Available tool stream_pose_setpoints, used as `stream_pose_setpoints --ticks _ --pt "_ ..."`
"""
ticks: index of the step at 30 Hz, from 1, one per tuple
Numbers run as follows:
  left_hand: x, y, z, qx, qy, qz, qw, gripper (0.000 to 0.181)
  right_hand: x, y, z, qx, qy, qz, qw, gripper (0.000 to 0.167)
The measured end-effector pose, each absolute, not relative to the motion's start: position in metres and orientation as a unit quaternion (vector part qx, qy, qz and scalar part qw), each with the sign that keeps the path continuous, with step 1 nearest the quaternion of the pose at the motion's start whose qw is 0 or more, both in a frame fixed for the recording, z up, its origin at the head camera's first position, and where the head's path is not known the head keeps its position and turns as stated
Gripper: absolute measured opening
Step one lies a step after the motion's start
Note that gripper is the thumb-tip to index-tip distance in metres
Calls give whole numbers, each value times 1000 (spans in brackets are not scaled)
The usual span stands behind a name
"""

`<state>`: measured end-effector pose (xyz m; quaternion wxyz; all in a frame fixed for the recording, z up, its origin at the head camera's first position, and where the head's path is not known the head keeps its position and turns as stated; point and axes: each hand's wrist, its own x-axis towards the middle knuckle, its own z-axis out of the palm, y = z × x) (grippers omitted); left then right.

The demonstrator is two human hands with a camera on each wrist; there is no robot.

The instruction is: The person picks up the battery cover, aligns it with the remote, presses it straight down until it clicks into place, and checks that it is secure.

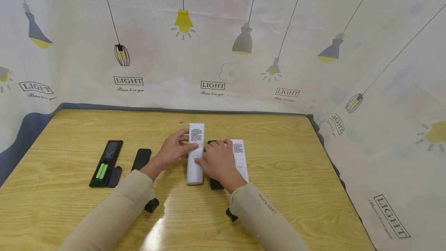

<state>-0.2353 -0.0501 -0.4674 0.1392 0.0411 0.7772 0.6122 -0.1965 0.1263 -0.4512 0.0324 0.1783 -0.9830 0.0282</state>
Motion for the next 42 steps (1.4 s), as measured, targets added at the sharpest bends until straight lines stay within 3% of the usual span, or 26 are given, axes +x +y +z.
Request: stream_pose_setpoints --ticks 26,42 --pt "-231 -53 -461 73 787 597 138 56 -206 120 -448 123 -987 98 4 33" --pt "-231 -54 -462 48 783 605 140 57 -203 122 -444 160 -983 83 -36 40"
